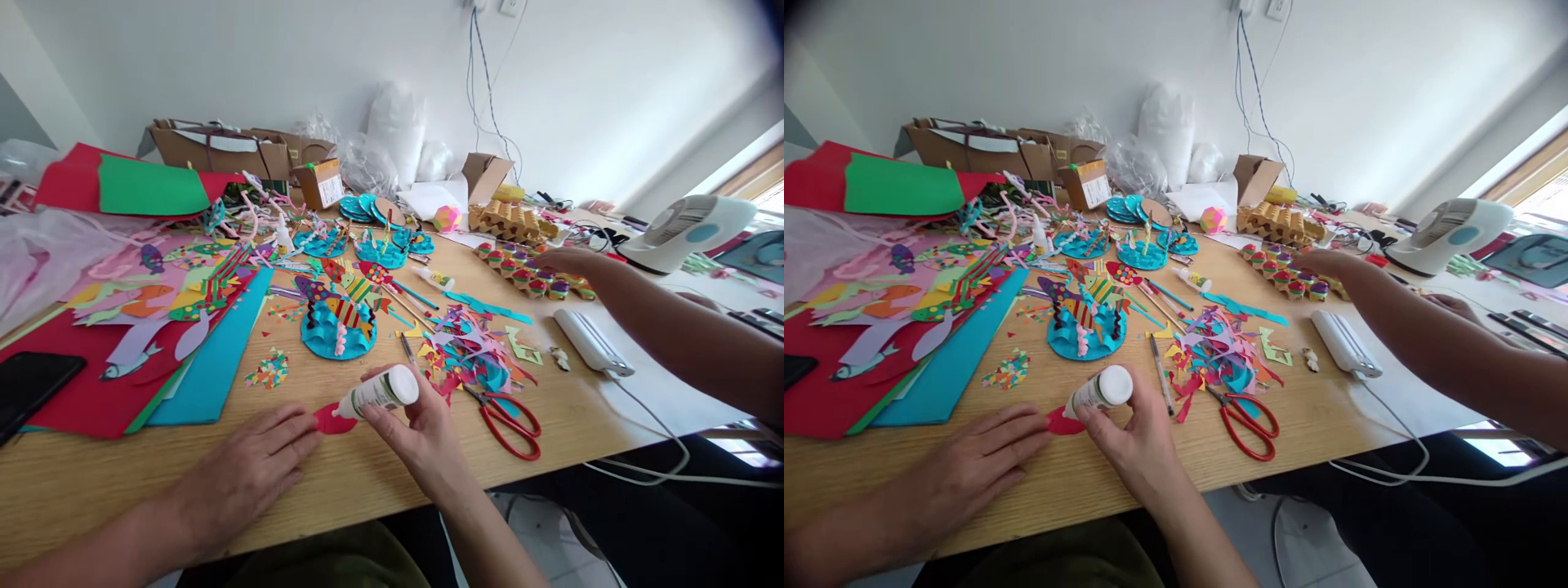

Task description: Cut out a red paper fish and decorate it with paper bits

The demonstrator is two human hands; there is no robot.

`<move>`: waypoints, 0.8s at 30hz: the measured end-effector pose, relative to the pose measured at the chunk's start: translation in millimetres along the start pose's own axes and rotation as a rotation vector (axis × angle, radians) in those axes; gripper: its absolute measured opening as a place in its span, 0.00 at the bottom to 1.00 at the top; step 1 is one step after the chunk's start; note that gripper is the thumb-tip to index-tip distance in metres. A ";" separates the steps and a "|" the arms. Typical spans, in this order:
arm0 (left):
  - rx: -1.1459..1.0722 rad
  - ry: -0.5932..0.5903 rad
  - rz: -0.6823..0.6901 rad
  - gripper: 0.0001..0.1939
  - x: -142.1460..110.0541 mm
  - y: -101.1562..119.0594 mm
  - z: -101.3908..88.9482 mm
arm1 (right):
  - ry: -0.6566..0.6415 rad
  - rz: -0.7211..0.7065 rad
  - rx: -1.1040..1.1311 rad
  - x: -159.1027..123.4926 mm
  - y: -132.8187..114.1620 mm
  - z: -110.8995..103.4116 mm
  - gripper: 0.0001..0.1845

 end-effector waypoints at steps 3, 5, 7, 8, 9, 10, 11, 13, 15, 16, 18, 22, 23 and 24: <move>0.063 -0.019 0.077 0.15 7.9 -5.7 2.3 | -0.046 -0.016 -0.055 5.2 -1.0 5.4 0.08; 0.057 -0.020 0.096 0.15 10.9 -7.9 3.8 | -0.066 -0.030 -0.099 6.4 -1.4 8.1 0.08; 0.049 -0.018 0.100 0.15 11.5 -8.9 4.7 | -0.082 -0.036 -0.129 6.2 -1.8 10.1 0.08; 0.045 -0.020 0.098 0.15 11.2 -9.1 4.9 | -0.087 -0.038 -0.136 5.9 -2.2 10.8 0.08; 0.042 -0.025 0.094 0.15 10.7 -9.2 5.0 | -0.090 -0.042 -0.139 5.6 -2.6 11.3 0.08; 0.037 -0.031 0.088 0.15 10.1 -9.1 4.9 | -0.094 -0.046 -0.141 5.5 -3.1 11.7 0.08; 0.032 -0.037 0.082 0.15 9.5 -9.0 4.9 | -0.097 -0.051 -0.143 5.7 -3.6 12.0 0.09; 0.020 -0.044 0.072 0.15 8.6 -8.8 4.8 | -0.103 -0.069 -0.160 6.8 -4.3 12.3 0.09; 0.009 -0.046 0.066 0.15 8.0 -8.8 5.0 | -0.105 -0.090 -0.194 8.6 -4.4 12.8 0.09; 0.004 -0.047 0.067 0.16 7.7 -8.8 5.2 | -0.101 -0.100 -0.212 9.5 -4.2 13.1 0.10; -0.001 -0.046 0.068 0.16 7.4 -8.9 5.8 | -0.096 -0.112 -0.249 11.2 -3.6 13.9 0.11; 0.019 -0.013 0.085 0.16 8.2 -8.3 6.0 | -0.109 -0.126 -0.285 13.4 -2.9 15.2 0.12; 0.025 -0.006 0.090 0.16 8.5 -8.0 5.8 | -0.116 -0.133 -0.285 13.8 -2.8 15.2 0.12; 0.029 -0.002 0.094 0.16 8.9 -7.7 5.8 | -0.123 -0.141 -0.282 14.0 -2.9 15.2 0.12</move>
Point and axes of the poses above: each hand's wrist, its own x-axis towards the middle knuckle, its own z-axis out of the palm, y = z × x, the point moved 1 cm from there along x, towards the middle knuckle, and after that the axes turned 3 degrees about x, right-handed, at the moved point
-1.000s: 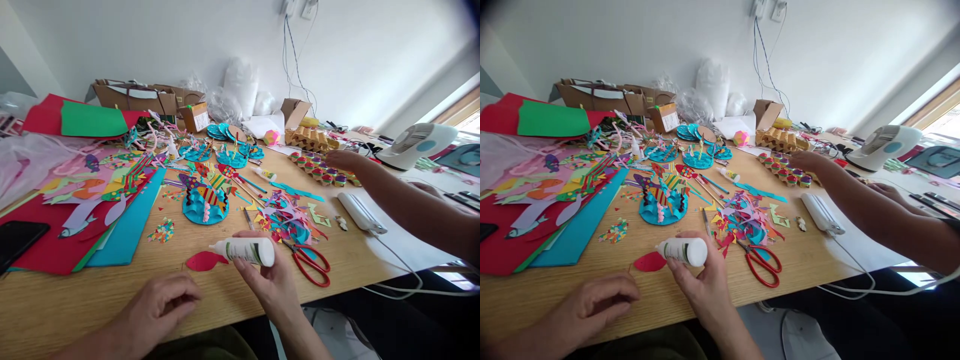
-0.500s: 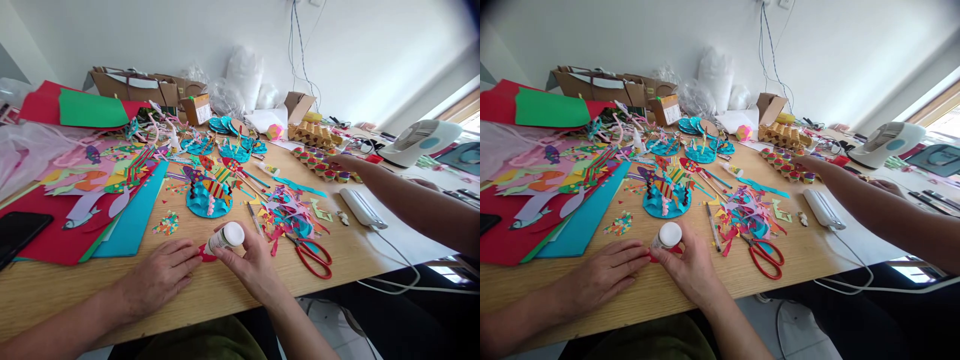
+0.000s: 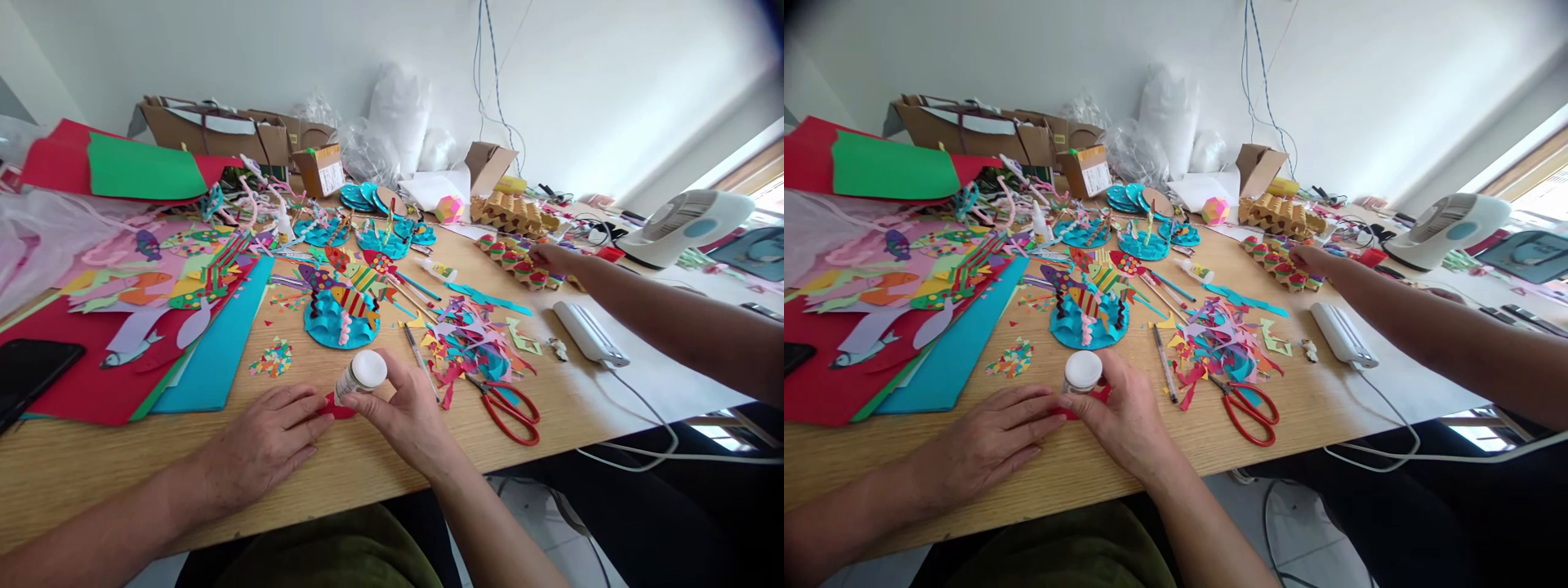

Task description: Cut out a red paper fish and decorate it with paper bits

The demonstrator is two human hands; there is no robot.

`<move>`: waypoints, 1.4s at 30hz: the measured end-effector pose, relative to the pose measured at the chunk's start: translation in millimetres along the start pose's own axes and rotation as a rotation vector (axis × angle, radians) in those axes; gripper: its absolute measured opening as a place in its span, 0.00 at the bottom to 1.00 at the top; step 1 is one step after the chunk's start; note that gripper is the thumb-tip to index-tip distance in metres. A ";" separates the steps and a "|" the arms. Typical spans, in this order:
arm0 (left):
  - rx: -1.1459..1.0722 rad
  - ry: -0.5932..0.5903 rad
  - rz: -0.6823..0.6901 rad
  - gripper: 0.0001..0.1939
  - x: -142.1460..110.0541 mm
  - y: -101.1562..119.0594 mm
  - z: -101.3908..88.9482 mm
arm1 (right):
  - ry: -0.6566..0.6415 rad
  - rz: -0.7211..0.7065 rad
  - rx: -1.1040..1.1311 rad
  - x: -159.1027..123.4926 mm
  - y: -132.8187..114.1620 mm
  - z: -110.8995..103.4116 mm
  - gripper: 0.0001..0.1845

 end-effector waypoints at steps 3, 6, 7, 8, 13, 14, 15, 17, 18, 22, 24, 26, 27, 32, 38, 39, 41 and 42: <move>0.003 0.003 0.000 0.16 0.4 0.4 0.0 | -0.010 -0.017 0.002 0.7 0.5 -0.2 0.12; -0.001 0.009 -0.002 0.16 0.1 0.5 0.3 | -0.020 0.000 0.001 1.6 1.7 -0.1 0.13; -0.001 0.009 -0.002 0.16 0.0 0.6 0.2 | -0.024 0.006 0.011 1.9 2.0 0.1 0.13; 0.000 0.010 -0.001 0.16 0.1 0.8 0.1 | -0.028 0.010 0.022 2.2 2.1 0.1 0.14; 0.016 0.005 -0.002 0.16 0.9 1.3 -0.8 | -0.050 0.018 0.046 3.0 0.2 -0.4 0.16; 0.019 0.006 -0.001 0.16 1.0 1.4 -0.7 | -0.051 0.017 0.042 3.2 -0.2 -0.5 0.16; 0.021 0.007 0.001 0.16 1.0 1.4 -0.6 | -0.049 0.015 0.038 3.3 -0.5 -0.6 0.16; 0.027 0.007 0.004 0.17 0.9 1.5 -0.1 | -0.031 0.009 0.032 3.7 -0.4 -0.2 0.16; 0.032 0.010 0.006 0.17 0.8 1.5 0.1 | -0.014 0.003 0.035 3.8 0.0 0.2 0.15; 0.039 0.017 0.006 0.18 0.8 1.5 0.2 | 0.039 0.011 0.118 0.1 5.6 3.1 0.13; 0.031 0.000 0.006 0.18 1.1 1.6 -0.1 | 0.073 0.093 0.241 -5.1 11.9 4.3 0.12; 0.026 -0.018 0.007 0.18 1.6 1.7 -0.7 | 0.139 0.221 0.424 -12.0 19.9 5.0 0.13; 0.027 -0.022 0.007 0.18 1.8 1.7 -0.9 | 0.178 0.278 0.517 -15.5 23.9 5.1 0.14; 0.040 -0.023 0.004 0.18 1.7 1.5 -1.0 | 0.341 0.385 0.672 -26.4 35.2 2.1 0.19; 0.040 -0.021 0.001 0.18 1.4 1.6 -0.5 | 0.335 0.488 0.520 -32.9 32.8 -8.9 0.22; 0.039 -0.019 0.003 0.18 1.8 1.7 -0.9 | 0.309 0.494 0.499 -33.9 32.2 -10.9 0.21; 0.034 -0.018 0.008 0.18 2.8 1.8 -1.9 | 0.243 0.481 0.483 -35.7 32.0 -14.0 0.19; 0.033 -0.018 0.009 0.18 3.2 1.9 -2.4 | 0.214 0.464 0.485 -36.8 32.5 -15.1 0.18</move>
Point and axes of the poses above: each hand's wrist, its own x-axis towards the middle knuckle, its own z-axis out of the palm, y = z × x, the point moved 1 cm from there along x, towards the middle knuckle, and after that the axes turned 3 degrees about x, right-handed, at the moved point
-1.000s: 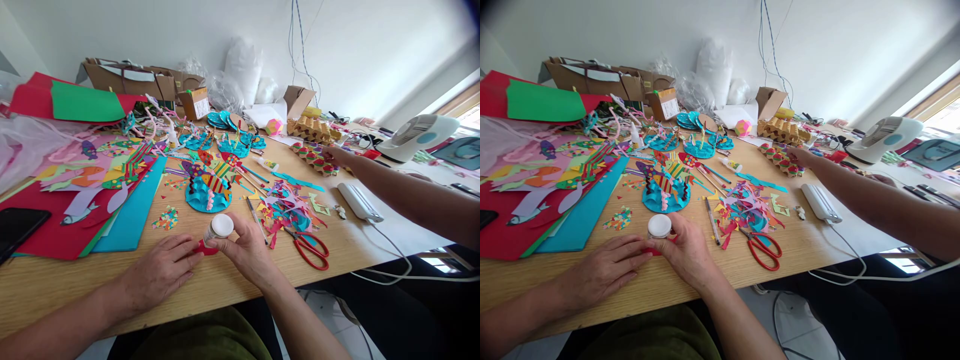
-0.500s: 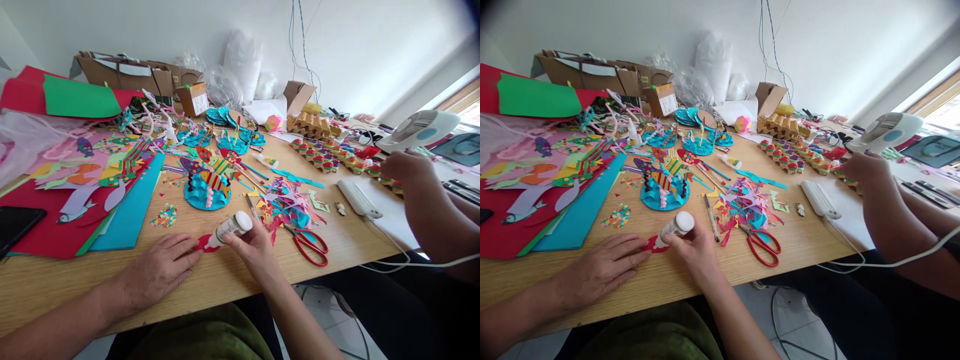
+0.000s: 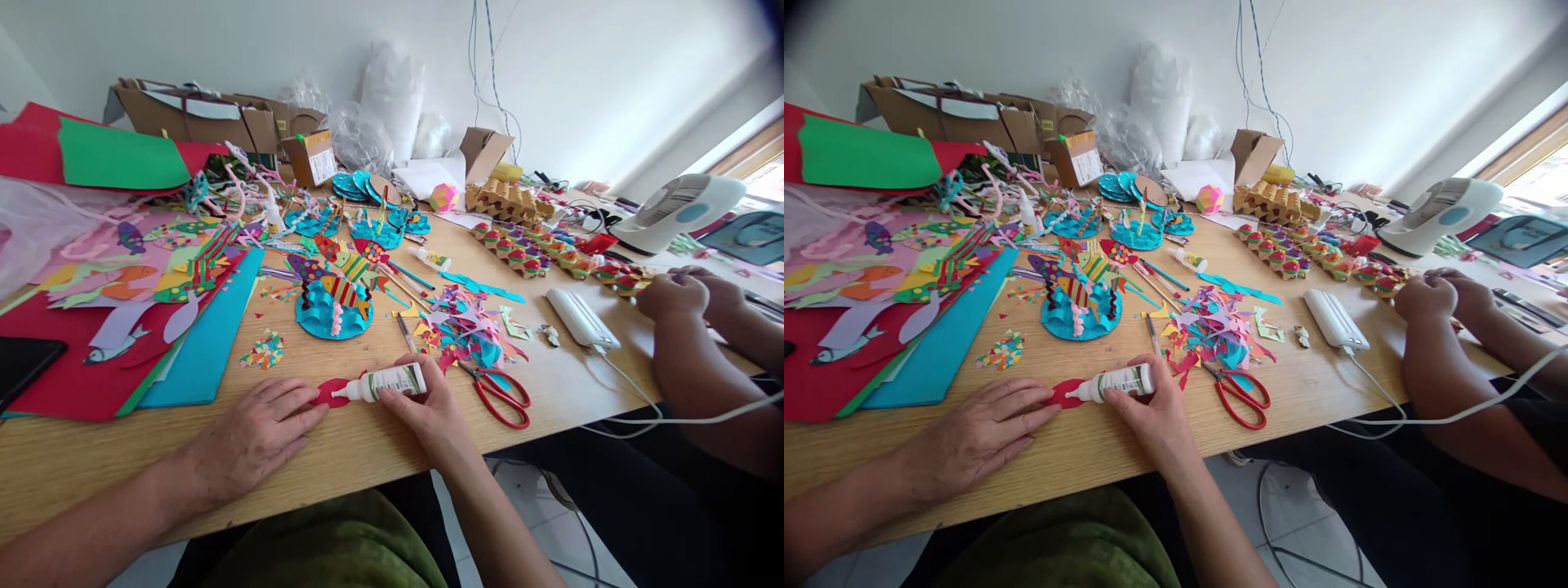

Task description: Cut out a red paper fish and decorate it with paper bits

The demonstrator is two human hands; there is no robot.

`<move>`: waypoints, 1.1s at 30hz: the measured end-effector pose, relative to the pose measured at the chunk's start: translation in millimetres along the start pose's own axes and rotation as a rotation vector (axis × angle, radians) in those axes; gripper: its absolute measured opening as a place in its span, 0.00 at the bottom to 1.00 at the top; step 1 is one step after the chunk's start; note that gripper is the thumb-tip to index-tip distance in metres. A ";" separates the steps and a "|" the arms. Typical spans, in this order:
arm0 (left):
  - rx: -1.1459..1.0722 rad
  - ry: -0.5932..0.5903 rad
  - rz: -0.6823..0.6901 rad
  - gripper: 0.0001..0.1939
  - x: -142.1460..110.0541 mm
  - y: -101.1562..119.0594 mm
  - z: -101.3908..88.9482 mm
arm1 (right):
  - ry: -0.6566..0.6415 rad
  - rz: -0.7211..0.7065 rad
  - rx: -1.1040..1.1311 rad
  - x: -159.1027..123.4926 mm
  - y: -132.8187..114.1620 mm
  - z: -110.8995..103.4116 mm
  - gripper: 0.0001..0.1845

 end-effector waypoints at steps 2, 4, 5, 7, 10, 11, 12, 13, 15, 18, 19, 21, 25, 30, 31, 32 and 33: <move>-0.002 0.001 0.000 0.18 0.5 -0.1 -0.8 | -0.053 -0.035 0.008 -1.9 2.2 -2.7 0.16; -0.005 0.002 0.001 0.18 0.3 -0.2 -0.9 | -0.101 -0.087 0.002 -5.3 5.9 -4.9 0.16; -0.007 0.001 0.001 0.18 -0.1 -0.3 -0.7 | -0.115 -0.125 -0.028 -7.6 7.7 -5.8 0.15; -0.012 -0.001 -0.001 0.18 -1.1 -0.4 0.2 | -0.118 -0.232 -0.151 -13.1 9.4 -7.3 0.14; -0.013 -0.011 -0.006 0.18 -2.5 -0.6 1.7 | -0.119 -0.429 -0.372 -21.1 5.0 -8.2 0.12; -0.011 -0.015 -0.007 0.18 -2.8 -0.6 2.0 | -0.138 -0.476 -0.424 -23.2 2.2 -8.3 0.12; -0.008 -0.019 -0.007 0.18 -2.9 -0.6 2.3 | -0.161 -0.506 -0.462 -24.9 -0.9 -8.5 0.12; -0.006 -0.020 -0.007 0.17 -2.9 -0.6 2.4 | -0.182 -0.521 -0.493 -26.2 -3.9 -8.7 0.12; -0.002 -0.020 -0.005 0.17 -2.6 -0.6 2.4 | -0.215 -0.517 -0.544 -28.4 -8.4 -9.6 0.10; -0.002 -0.013 0.000 0.18 -1.7 -0.6 1.6 | -0.243 -0.485 -0.604 -31.9 -9.7 -11.2 0.09; -0.003 -0.011 0.001 0.18 -1.4 -0.6 1.3 | -0.253 -0.472 -0.622 -33.1 -8.9 -11.7 0.11; -0.008 -0.008 -0.001 0.18 -1.0 -0.7 0.6 | -0.271 -0.461 -0.655 -35.6 -6.7 -12.5 0.13; -0.013 -0.018 -0.015 0.18 -1.7 -0.8 0.3 | -0.307 -0.549 -0.753 -39.5 -4.7 -13.1 0.18; -0.006 -0.016 -0.016 0.18 -1.6 -0.4 0.2 | -0.242 -0.583 -0.841 -40.7 -7.9 -11.9 0.18; -0.005 -0.009 -0.013 0.18 -1.1 -0.3 -0.1 | -0.223 -0.571 -0.809 -40.1 -9.0 -11.4 0.18; -0.004 -0.002 -0.010 0.18 -0.6 -0.2 -0.4 | -0.201 -0.550 -0.766 -39.1 -10.1 -10.7 0.17; -0.004 0.003 -0.008 0.17 -0.1 -0.1 -0.6 | -0.176 -0.521 -0.719 -37.7 -11.1 -10.0 0.17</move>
Point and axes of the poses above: each hand's wrist, its own x-axis towards the middle knuckle, its own z-axis out of the palm, y = z × x, the point moved 1 cm from there along x, towards the middle knuckle, and after that the axes turned 3 degrees about x, right-handed, at the moved point
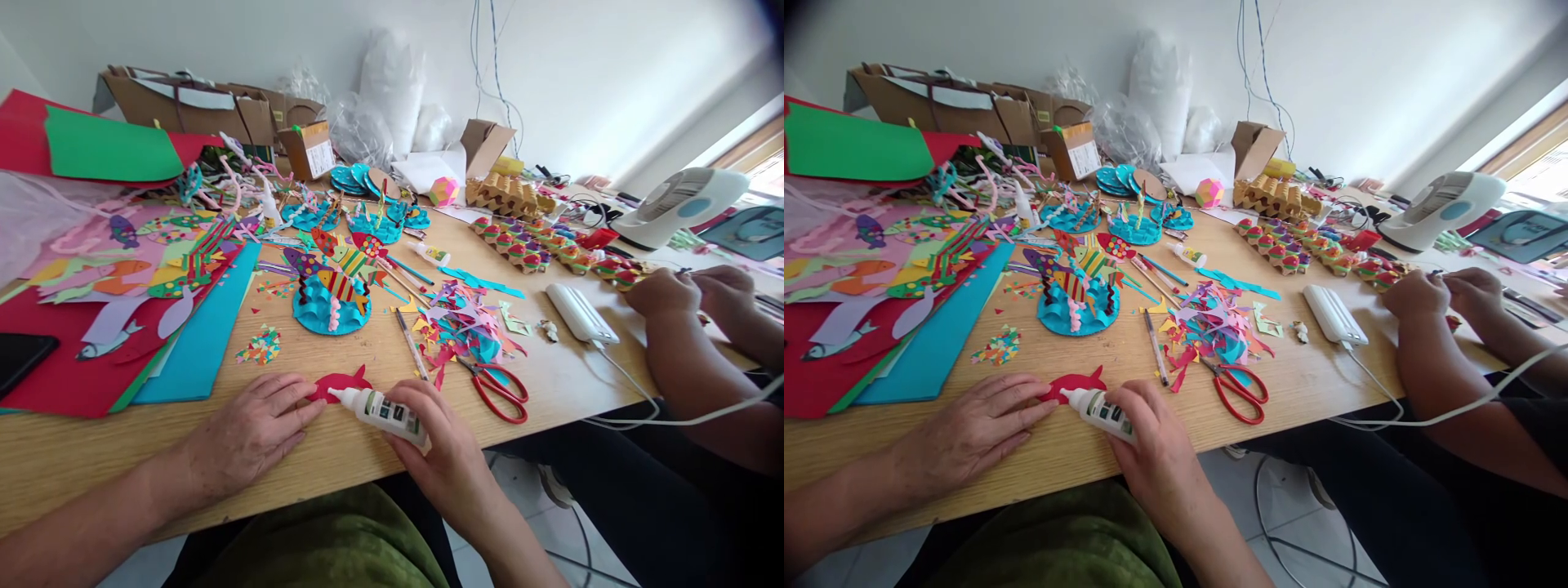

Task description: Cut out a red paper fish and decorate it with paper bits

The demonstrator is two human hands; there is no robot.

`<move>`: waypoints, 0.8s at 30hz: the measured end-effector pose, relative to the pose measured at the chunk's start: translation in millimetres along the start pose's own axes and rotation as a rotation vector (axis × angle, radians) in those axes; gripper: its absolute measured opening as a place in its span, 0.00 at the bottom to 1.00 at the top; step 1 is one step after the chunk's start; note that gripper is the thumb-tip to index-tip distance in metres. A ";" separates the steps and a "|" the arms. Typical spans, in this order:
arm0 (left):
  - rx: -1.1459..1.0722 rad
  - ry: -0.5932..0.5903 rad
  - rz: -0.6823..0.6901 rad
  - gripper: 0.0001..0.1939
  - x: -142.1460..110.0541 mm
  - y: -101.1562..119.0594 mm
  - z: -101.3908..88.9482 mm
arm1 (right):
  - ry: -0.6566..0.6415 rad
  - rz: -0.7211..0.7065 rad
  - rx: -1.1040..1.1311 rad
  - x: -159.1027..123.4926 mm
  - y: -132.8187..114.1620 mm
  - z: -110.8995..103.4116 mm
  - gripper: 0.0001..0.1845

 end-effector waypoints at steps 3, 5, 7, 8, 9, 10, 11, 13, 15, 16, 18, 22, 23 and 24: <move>-0.004 0.009 0.006 0.17 0.6 -0.1 -0.1 | 0.080 0.138 0.117 6.3 0.7 0.9 0.15; -0.009 0.003 0.007 0.16 -0.1 -0.4 0.4 | 0.132 0.218 0.216 10.1 1.9 2.0 0.14; -0.014 -0.005 0.005 0.16 -1.1 -0.6 1.2 | 0.184 0.291 0.356 13.2 3.2 2.8 0.15; -0.014 -0.010 0.003 0.16 -1.7 -0.8 1.7 | 0.208 0.326 0.437 14.6 3.9 3.1 0.16; -0.012 -0.012 0.001 0.17 -2.1 -0.8 2.0 | 0.230 0.360 0.515 16.1 4.6 3.4 0.17; -0.010 -0.009 0.001 0.17 -2.4 -0.8 2.2 | 0.249 0.388 0.583 17.6 5.2 3.9 0.18; -0.008 -0.006 -0.001 0.17 -2.6 -0.8 2.4 | 0.265 0.406 0.637 19.3 5.7 4.4 0.19; -0.008 -0.004 -0.009 0.17 -2.7 -0.7 2.5 | 0.286 0.405 0.702 23.0 6.2 5.9 0.21; -0.013 -0.009 -0.015 0.17 -2.6 -0.6 2.5 | 0.275 0.367 0.741 27.0 5.3 8.0 0.20; -0.015 -0.013 -0.015 0.17 -2.5 -0.5 2.5 | 0.256 0.339 0.756 29.1 4.3 9.2 0.19; -0.020 -0.016 -0.014 0.17 -2.5 -0.1 2.5 | 0.203 0.283 0.749 33.7 1.3 11.1 0.17; -0.041 -0.031 -0.049 0.17 -2.9 0.5 3.4 | 0.136 0.201 0.604 44.5 -4.8 12.7 0.14; -0.047 -0.038 -0.056 0.17 -3.0 0.6 3.7 | 0.124 0.188 0.577 47.1 -5.9 13.0 0.14; -0.051 -0.045 -0.062 0.17 -3.0 0.6 4.0 | 0.110 0.175 0.553 49.5 -6.8 13.3 0.14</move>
Point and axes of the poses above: each hand's wrist, its own x-axis towards the middle knuckle, its own z-axis out of the palm, y = z × x, the point moved 1 cm from there along x, towards the middle knuckle, and after that the axes turned 3 degrees about x, right-handed, at the moved point
